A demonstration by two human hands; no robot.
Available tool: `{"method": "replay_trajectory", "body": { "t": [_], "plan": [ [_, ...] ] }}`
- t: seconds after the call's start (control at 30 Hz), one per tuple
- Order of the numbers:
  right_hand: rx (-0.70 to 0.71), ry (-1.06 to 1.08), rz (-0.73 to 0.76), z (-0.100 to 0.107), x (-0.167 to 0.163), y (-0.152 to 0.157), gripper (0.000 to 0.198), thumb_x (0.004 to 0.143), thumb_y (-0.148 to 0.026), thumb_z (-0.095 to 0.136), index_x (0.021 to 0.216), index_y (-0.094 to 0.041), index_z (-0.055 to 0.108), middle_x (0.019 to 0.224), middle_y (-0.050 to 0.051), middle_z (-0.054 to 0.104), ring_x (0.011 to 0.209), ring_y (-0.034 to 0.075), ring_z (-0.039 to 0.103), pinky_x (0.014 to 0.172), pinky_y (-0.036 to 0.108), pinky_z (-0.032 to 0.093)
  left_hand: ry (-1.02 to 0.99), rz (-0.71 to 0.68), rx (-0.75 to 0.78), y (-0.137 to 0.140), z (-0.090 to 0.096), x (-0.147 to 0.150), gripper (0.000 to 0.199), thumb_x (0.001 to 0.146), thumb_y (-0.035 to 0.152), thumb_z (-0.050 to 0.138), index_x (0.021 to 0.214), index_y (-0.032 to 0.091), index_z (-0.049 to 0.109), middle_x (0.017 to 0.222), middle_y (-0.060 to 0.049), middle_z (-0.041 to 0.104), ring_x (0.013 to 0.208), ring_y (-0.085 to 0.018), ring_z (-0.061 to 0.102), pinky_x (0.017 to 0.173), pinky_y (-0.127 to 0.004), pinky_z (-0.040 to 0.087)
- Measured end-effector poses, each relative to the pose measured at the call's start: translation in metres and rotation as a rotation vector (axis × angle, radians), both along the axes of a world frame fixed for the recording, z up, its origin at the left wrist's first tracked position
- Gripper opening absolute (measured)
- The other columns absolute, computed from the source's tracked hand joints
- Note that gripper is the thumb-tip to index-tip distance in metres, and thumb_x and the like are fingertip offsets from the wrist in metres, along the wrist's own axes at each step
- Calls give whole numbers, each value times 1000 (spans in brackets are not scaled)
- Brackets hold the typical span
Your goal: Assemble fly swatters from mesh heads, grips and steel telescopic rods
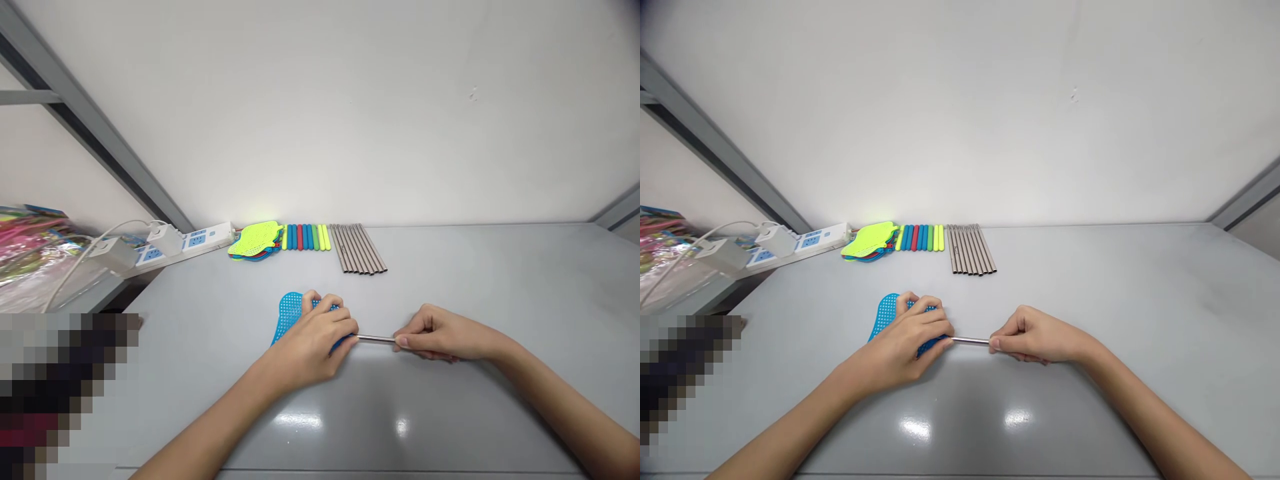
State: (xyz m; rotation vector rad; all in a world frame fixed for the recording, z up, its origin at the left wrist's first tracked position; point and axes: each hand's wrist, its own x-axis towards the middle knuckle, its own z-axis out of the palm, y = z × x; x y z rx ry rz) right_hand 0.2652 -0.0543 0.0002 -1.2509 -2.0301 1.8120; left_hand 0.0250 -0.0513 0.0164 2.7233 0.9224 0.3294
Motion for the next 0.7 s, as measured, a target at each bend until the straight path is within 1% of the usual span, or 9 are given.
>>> {"method": "replay_trajectory", "body": {
  "t": [0.1, 0.23, 0.3, 0.43, 0.57, 0.63, 0.7],
  "plan": [
    [-20, -6, 29, 3, 2, 0, 38, 79, -47, 44, 62, -14, 50, 48, -5, 37, 38, 4, 29, 35, 18, 25, -13, 9, 15, -2, 0, 2, 16, 84, 22, 39, 76, 19, 52, 71, 1, 55, 86, -17, 42, 83, -39, 18],
    [-18, -48, 79, 10, 11, 3, 36, 79, -46, 45, 64, -13, 51, 61, -1, 46, 46, 5, 37, 41, 18, 30, -10, 13, 21, -1, 3, -1, 14, 83, 22, 40, 76, 19, 52, 72, 1, 55, 87, -16, 42, 85, -39, 17],
    [7, -75, 64, 12, 16, 4, 35, 79, -45, 45, 65, -13, 51, 63, -1, 47, 47, 5, 38, 43, 18, 31, -10, 27, 31, 1, 4, -4, 14, 83, 22, 40, 76, 19, 52, 73, 1, 56, 87, -17, 42, 85, -39, 17],
    [36, -112, 20, 10, 21, 4, 37, 78, -48, 45, 67, -13, 53, 63, -1, 48, 46, 5, 36, 42, 19, 30, 2, 53, 60, 3, 5, -5, 13, 81, 25, 43, 75, 19, 52, 76, 0, 56, 89, -18, 42, 86, -40, 17],
    [61, -113, -4, 7, 16, 2, 40, 78, -50, 44, 64, -14, 52, 59, -2, 45, 44, 5, 35, 41, 19, 29, 34, 59, 71, -1, -1, 5, 17, 83, 30, 43, 75, 18, 52, 74, 0, 54, 87, -18, 43, 86, -42, 18],
    [58, -107, -20, 6, 10, 0, 39, 77, -50, 45, 65, -14, 52, 60, -1, 46, 44, 5, 36, 41, 19, 30, 36, 59, 74, -5, -5, 13, 18, 86, 23, 35, 79, 18, 51, 75, -1, 54, 83, -17, 44, 84, -42, 21],
    [47, -93, -47, 5, 3, -2, 37, 76, -49, 47, 68, -14, 54, 62, -1, 49, 46, 6, 40, 42, 18, 32, 46, 48, 61, -10, -10, 19, 20, 87, 16, 31, 82, 17, 50, 75, -1, 53, 76, -15, 45, 82, -39, 26]
  ]
}}
